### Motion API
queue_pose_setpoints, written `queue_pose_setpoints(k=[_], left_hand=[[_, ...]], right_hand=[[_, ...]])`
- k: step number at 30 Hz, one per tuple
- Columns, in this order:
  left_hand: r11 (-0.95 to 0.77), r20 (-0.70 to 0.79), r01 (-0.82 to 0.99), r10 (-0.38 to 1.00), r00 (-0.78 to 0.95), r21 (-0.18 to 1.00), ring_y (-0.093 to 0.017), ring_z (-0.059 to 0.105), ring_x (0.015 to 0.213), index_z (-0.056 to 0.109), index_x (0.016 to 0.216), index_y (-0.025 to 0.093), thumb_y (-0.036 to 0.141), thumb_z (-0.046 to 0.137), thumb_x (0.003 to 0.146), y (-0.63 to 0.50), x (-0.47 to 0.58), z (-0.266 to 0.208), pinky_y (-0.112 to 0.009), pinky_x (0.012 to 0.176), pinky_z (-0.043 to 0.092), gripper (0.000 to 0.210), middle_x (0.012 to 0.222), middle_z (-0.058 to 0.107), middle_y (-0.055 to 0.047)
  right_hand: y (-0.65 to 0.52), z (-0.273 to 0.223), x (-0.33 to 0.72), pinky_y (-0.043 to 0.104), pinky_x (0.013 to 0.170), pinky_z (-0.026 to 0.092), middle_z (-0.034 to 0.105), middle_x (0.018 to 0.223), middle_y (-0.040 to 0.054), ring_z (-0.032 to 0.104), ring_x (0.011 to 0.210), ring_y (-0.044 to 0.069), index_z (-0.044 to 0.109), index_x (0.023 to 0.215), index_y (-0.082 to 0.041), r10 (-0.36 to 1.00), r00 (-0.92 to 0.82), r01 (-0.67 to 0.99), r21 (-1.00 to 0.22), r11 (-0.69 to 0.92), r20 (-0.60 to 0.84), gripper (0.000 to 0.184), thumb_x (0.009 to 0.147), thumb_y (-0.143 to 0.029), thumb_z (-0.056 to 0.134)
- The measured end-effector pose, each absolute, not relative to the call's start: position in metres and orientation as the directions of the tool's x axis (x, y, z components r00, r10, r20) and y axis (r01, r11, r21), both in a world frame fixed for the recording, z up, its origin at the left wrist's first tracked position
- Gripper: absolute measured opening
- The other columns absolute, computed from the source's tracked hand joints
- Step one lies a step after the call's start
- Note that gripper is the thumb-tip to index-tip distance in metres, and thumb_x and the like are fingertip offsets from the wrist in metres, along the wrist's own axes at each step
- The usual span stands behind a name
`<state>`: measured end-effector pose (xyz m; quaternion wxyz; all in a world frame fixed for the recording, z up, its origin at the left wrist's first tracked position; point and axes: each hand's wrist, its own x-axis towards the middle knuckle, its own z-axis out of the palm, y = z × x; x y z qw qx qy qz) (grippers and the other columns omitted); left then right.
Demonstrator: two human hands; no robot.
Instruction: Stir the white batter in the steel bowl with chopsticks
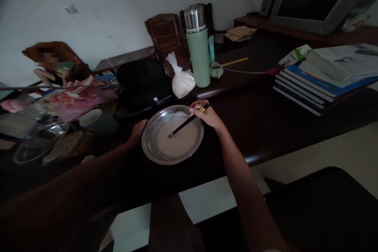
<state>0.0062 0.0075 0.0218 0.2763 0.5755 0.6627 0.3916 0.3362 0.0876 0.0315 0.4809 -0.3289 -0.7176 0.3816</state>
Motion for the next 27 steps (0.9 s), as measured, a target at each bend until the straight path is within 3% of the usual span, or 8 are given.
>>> queue_pose_setpoints(k=[5, 11, 17, 23, 27], left_hand=[[0.029, 0.082, 0.539, 0.98, -0.181, 0.842, -0.015, 0.042, 0.064, 0.043, 0.059, 0.022, 0.056, 0.044, 0.089, 0.007, 0.006, 0.021, -0.027, 0.061, 0.039, 0.046, 0.061, 0.046, 0.002], [-0.004, 0.087, 0.531, 0.987, -0.133, 0.848, -0.014, 0.038, 0.059, 0.04, 0.058, 0.022, 0.047, 0.045, 0.092, 0.007, 0.003, 0.018, -0.027, 0.057, 0.036, 0.043, 0.058, 0.04, 0.003], [-0.019, 0.105, 0.538, 0.986, -0.129, 0.842, -0.014, 0.039, 0.059, 0.04, 0.058, 0.022, 0.046, 0.045, 0.091, 0.007, 0.002, 0.017, -0.027, 0.057, 0.035, 0.041, 0.059, 0.042, 0.002], [-0.02, 0.093, 0.518, 0.989, -0.116, 0.855, -0.014, 0.039, 0.06, 0.041, 0.06, 0.022, 0.055, 0.046, 0.089, 0.006, 0.002, 0.017, -0.027, 0.057, 0.035, 0.044, 0.059, 0.041, 0.003], [-0.023, 0.101, 0.528, 0.988, -0.119, 0.849, -0.014, 0.039, 0.059, 0.041, 0.06, 0.022, 0.058, 0.046, 0.088, 0.006, 0.001, 0.016, -0.027, 0.056, 0.035, 0.046, 0.059, 0.041, 0.003]], right_hand=[[0.089, 0.034, 0.342, 0.04, 0.093, 0.045, 0.073, 0.087, 0.0048, 0.064, 0.096, 0.024, 0.071, 0.061, -0.024, 0.873, -0.194, 0.082, -0.88, 0.469, 0.447, 0.044, 0.086, -0.06, 0.062], [0.083, 0.033, 0.333, 0.041, 0.098, 0.045, 0.075, 0.096, 0.0042, 0.061, 0.106, 0.025, 0.074, 0.067, -0.025, 0.808, -0.39, 0.106, -0.85, 0.516, 0.442, 0.036, 0.087, -0.053, 0.065], [0.092, 0.031, 0.343, 0.04, 0.092, 0.047, 0.072, 0.083, 0.0051, 0.065, 0.092, 0.024, 0.07, 0.062, -0.024, 0.887, -0.141, 0.087, -0.887, 0.454, 0.44, 0.041, 0.087, -0.055, 0.063], [0.083, 0.035, 0.334, 0.04, 0.096, 0.046, 0.074, 0.098, 0.0049, 0.062, 0.103, 0.024, 0.073, 0.066, -0.024, 0.813, -0.392, 0.08, -0.865, 0.496, 0.431, 0.04, 0.086, -0.058, 0.064], [0.087, 0.033, 0.338, 0.041, 0.096, 0.045, 0.073, 0.091, 0.005, 0.062, 0.1, 0.024, 0.072, 0.065, -0.025, 0.859, -0.237, 0.108, -0.867, 0.487, 0.453, 0.039, 0.085, -0.058, 0.065]])
